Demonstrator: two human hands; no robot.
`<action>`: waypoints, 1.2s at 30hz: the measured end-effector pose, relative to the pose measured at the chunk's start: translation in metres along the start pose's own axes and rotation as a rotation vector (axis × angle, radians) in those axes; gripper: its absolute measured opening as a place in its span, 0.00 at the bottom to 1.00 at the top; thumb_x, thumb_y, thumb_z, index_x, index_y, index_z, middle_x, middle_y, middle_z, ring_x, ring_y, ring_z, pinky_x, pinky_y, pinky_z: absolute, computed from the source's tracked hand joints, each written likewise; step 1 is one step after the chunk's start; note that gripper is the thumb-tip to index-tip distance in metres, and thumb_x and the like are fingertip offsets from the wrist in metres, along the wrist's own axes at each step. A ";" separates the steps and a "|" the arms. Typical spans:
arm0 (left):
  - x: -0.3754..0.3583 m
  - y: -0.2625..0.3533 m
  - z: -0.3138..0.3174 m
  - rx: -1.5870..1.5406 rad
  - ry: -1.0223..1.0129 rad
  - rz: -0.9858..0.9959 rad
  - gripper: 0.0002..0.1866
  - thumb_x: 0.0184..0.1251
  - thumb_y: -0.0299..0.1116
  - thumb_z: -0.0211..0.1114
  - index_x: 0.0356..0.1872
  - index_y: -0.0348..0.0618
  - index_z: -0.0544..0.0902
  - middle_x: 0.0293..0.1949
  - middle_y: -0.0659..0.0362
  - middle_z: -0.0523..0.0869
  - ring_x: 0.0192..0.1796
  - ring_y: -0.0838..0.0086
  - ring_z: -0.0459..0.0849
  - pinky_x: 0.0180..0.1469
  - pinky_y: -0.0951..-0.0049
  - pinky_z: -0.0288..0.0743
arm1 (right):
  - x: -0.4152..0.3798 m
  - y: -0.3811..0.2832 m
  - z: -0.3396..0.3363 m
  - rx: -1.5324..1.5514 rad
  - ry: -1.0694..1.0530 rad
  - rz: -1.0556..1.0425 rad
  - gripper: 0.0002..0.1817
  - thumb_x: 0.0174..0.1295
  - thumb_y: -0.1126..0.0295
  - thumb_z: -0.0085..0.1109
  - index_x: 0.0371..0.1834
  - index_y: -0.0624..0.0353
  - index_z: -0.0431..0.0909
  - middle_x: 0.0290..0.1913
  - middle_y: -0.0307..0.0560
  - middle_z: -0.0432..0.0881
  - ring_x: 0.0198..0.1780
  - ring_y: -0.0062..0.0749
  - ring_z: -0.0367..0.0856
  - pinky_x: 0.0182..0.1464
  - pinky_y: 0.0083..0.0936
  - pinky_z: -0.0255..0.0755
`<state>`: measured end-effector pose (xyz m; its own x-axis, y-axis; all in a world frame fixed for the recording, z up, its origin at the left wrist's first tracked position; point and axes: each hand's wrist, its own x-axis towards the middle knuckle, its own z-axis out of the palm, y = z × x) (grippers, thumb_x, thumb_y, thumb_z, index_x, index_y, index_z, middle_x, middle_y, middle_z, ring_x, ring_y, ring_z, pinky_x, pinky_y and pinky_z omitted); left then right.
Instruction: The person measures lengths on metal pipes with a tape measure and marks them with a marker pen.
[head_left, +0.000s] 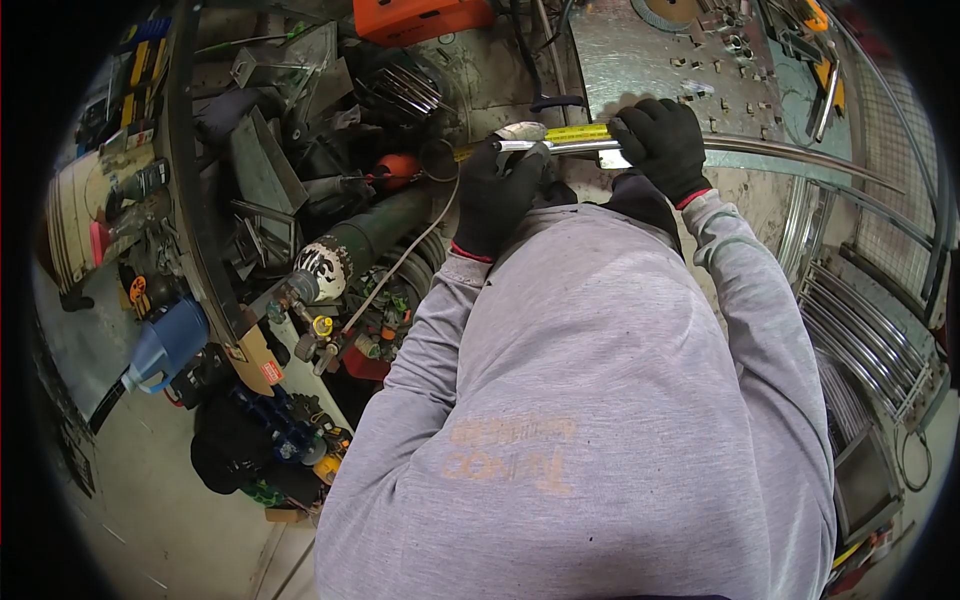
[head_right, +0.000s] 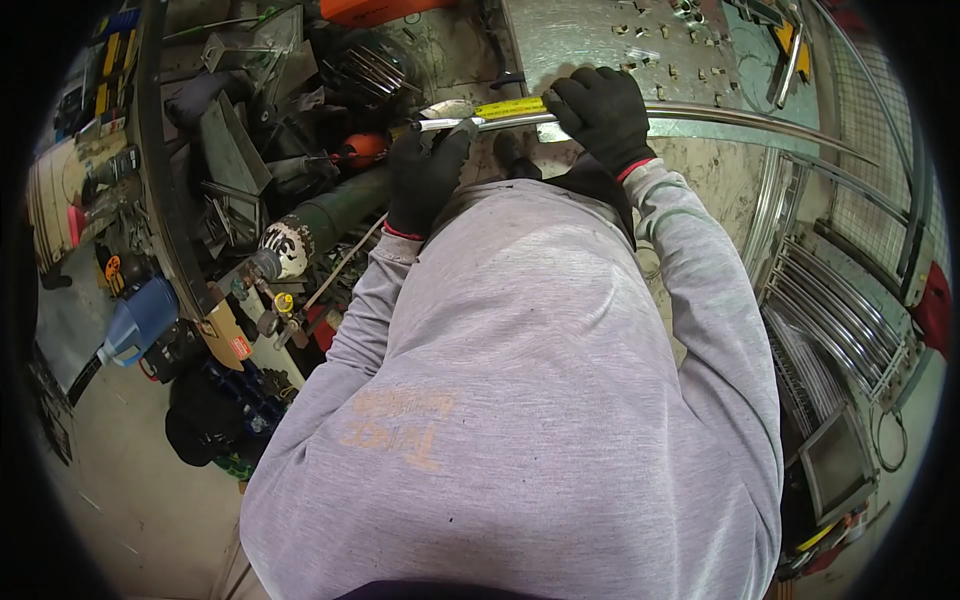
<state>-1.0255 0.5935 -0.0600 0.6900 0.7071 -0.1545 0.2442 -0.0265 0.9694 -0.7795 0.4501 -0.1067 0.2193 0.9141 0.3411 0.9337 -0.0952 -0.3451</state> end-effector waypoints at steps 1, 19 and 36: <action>0.000 -0.001 0.000 0.000 -0.001 0.000 0.15 0.74 0.23 0.73 0.59 0.34 0.89 0.48 0.54 0.96 0.48 0.75 0.94 0.53 0.72 0.88 | 0.000 0.000 0.000 0.001 0.002 -0.002 0.09 0.68 0.57 0.71 0.39 0.49 0.88 0.34 0.43 0.82 0.35 0.44 0.84 0.38 0.44 0.77; 0.001 0.000 0.000 0.045 -0.005 0.040 0.14 0.75 0.24 0.73 0.59 0.35 0.89 0.44 0.56 0.96 0.45 0.77 0.94 0.48 0.73 0.87 | -0.001 0.000 0.001 -0.014 0.010 0.005 0.09 0.69 0.56 0.70 0.39 0.48 0.87 0.34 0.42 0.81 0.36 0.43 0.84 0.39 0.43 0.76; 0.000 0.001 0.001 -0.033 0.007 -0.026 0.14 0.75 0.23 0.73 0.58 0.34 0.89 0.47 0.55 0.96 0.47 0.77 0.93 0.51 0.73 0.87 | 0.000 -0.001 0.000 -0.003 0.009 -0.001 0.10 0.68 0.56 0.71 0.39 0.48 0.87 0.34 0.43 0.81 0.36 0.43 0.84 0.38 0.43 0.76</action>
<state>-1.0248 0.5926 -0.0591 0.6792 0.7120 -0.1782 0.2389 0.0150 0.9709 -0.7801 0.4505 -0.1061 0.2213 0.9105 0.3492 0.9348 -0.0961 -0.3419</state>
